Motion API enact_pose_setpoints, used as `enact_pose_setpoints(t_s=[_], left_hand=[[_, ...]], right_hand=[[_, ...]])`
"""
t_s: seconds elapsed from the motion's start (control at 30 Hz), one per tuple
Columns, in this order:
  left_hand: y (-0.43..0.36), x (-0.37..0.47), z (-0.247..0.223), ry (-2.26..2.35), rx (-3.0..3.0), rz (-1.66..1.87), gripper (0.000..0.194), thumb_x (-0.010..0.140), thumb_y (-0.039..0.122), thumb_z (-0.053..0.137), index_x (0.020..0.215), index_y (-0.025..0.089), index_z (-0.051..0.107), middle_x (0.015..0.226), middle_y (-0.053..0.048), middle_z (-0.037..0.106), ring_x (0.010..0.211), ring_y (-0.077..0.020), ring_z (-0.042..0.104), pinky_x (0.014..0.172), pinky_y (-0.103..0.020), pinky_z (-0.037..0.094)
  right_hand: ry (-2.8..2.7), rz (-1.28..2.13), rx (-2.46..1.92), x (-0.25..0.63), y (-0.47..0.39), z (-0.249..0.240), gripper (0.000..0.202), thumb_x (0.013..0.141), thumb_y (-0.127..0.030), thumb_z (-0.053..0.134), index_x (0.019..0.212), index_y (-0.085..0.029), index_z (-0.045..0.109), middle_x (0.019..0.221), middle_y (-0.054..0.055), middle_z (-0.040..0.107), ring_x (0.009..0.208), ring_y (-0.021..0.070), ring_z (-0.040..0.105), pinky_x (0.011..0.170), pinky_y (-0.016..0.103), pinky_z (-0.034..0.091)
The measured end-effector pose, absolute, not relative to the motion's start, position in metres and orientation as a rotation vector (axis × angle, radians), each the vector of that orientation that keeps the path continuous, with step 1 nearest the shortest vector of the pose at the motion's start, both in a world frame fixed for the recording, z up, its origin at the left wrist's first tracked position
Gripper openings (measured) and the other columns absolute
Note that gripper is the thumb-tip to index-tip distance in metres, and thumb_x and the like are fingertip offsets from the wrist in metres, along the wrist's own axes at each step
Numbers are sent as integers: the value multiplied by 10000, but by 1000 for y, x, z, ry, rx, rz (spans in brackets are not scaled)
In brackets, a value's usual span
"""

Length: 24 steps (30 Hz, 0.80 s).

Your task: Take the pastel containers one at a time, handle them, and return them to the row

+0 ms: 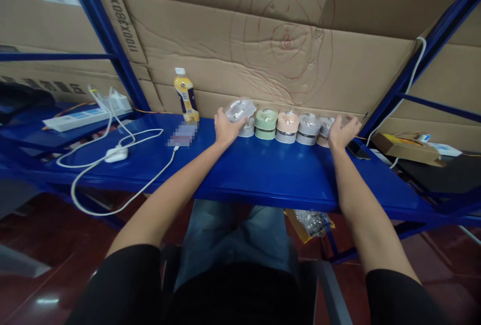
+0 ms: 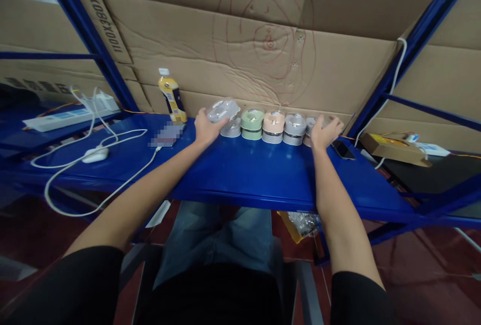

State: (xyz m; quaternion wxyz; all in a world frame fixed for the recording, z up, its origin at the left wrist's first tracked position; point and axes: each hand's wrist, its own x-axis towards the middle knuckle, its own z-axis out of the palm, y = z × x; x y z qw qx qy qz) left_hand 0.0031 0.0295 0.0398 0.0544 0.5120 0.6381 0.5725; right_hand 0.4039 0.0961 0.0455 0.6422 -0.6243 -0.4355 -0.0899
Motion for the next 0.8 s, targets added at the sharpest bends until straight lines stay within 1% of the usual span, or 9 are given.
enact_pose_setpoints(t_s=[0.1, 0.2, 0.27, 0.33, 0.43, 0.5, 0.57, 0.67, 0.8], left_hand=[[55, 13, 47, 2056, 1413, 1647, 939, 800, 438, 953, 1530, 125, 452, 1556, -299, 528, 1548, -519, 461, 1262, -599, 432], [70, 25, 46, 2137, 1346, 1576, 921, 822, 418, 945, 1516, 98, 432, 1549, -342, 494, 1532, -530, 468, 1239, -603, 434], [75, 31, 43, 2160, 1370, 1568, 934, 830, 433, 940, 1526, 95, 417, 1557, -356, 483, 1536, -537, 456, 1237, -609, 422], [80, 34, 40, 2161, 1428, 1581, 952, 847, 484, 918, 1543, 77, 413, 1564, -366, 484, 1542, -535, 453, 1252, -599, 401], [85, 31, 37, 2103, 1482, 1605, 861, 954, 594, 766, 1538, 36, 469, 1549, -367, 539, 1545, -505, 479, 1281, -568, 375], [89, 22, 35, 2018, 1498, 1612, 753, 1025, 624, 634, 1511, 57, 542, 1530, -330, 607, 1546, -476, 504, 1295, -557, 370], [92, 10, 32, 1924, 1507, 1619, 684, 1044, 621, 589, 1493, 105, 601, 1525, -268, 661, 1541, -446, 532, 1307, -540, 375], [96, -9, 27, 1816, 1489, 1647, 636, 1018, 593, 649, 1491, 169, 639, 1549, -182, 684, 1517, -392, 578, 1310, -488, 398], [96, -32, 21, 1779, 1439, 1677, 587, 994, 539, 715, 1481, 216, 656, 1571, -125, 681, 1505, -336, 599, 1303, -435, 417]], right_hand=[[-902, -22, -1506, 434, 111, 32, 564, 1009, -569, 588, 1385, -151, 628, 1485, 254, 598, 1467, 415, 554, 1227, 628, 421], [-920, 188, -1451, 448, 120, 22, 600, 1001, -606, 597, 1401, -159, 630, 1477, 211, 641, 1441, 378, 600, 1242, 582, 429], [-952, 291, -1373, 452, 124, 18, 578, 1005, -631, 578, 1341, -169, 667, 1435, 172, 683, 1409, 344, 629, 1239, 543, 447], [-979, 355, -1303, 453, 127, 15, 547, 1014, -640, 551, 1251, -172, 708, 1394, 147, 716, 1382, 318, 648, 1233, 509, 462], [-1012, 408, -1242, 455, 130, 12, 507, 1030, -611, 530, 1185, -175, 737, 1377, 132, 741, 1361, 290, 667, 1242, 477, 464], [-1025, 435, -1232, 457, 131, 11, 498, 1033, -605, 534, 1196, -184, 743, 1401, 123, 742, 1384, 281, 659, 1265, 473, 445], [-1040, 453, -1226, 458, 131, 10, 502, 1026, -617, 549, 1218, -195, 743, 1438, 116, 734, 1429, 279, 634, 1293, 478, 417], [-1074, 469, -1199, 456, 131, 10, 519, 998, -652, 593, 1233, -213, 739, 1471, 107, 728, 1465, 283, 611, 1307, 482, 408], [-1124, 529, -1169, 443, 131, 10, 551, 930, -706, 663, 1209, -237, 735, 1424, 94, 756, 1422, 291, 645, 1272, 482, 466]])
